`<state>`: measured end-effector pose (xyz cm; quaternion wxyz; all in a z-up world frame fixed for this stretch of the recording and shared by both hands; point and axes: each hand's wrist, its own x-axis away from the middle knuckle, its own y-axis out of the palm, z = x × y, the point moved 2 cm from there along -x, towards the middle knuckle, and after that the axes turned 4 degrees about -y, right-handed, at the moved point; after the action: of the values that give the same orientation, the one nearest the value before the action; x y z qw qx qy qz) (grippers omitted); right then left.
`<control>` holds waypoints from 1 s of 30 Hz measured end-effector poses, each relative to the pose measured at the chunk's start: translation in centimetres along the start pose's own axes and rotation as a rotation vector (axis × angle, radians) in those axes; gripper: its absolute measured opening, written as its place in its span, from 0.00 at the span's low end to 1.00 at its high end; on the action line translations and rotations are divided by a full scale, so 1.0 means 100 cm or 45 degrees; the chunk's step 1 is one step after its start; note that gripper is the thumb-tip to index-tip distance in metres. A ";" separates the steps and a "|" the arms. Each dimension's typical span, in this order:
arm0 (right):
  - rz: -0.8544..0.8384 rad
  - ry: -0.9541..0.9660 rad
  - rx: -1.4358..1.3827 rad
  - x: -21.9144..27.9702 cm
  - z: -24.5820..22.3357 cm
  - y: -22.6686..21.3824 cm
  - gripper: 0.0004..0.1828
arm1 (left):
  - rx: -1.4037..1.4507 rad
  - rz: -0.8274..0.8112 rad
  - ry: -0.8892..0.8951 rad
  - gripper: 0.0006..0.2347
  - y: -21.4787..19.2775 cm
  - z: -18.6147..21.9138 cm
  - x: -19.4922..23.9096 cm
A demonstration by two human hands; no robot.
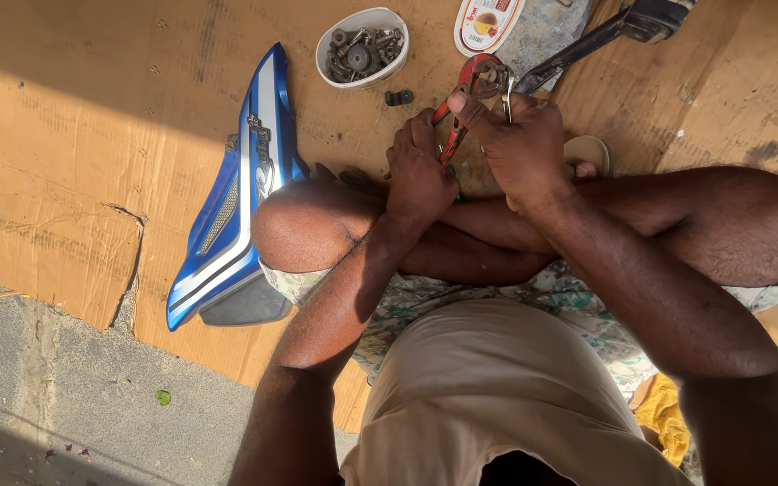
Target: The person sits on a cardboard sheet and uses a red pipe wrench to tighten a nut on a small metal component. They then use a green screwdriver to adjust a screw on the same part before returning to the wrench for further tightening.
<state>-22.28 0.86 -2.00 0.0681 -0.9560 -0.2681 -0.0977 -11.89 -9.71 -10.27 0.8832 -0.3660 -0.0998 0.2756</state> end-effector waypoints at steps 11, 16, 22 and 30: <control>-0.175 0.223 -0.168 -0.014 -0.003 -0.001 0.17 | 0.009 -0.006 -0.070 0.31 -0.002 0.004 -0.001; -0.417 0.630 -0.386 -0.019 0.013 0.000 0.19 | 0.037 -0.051 -0.124 0.31 -0.002 0.000 0.000; -0.527 0.358 -0.680 -0.029 0.024 -0.005 0.28 | 0.107 -0.084 -0.115 0.31 0.002 0.002 -0.002; -0.526 0.265 -0.552 -0.024 0.003 0.005 0.28 | 0.130 -0.083 -0.189 0.29 -0.004 0.009 -0.004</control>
<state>-23.96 -0.74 -2.84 -0.1315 -0.8585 -0.4210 -0.2616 -12.35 -9.64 -9.33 0.8995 -0.2955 -0.1625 0.2777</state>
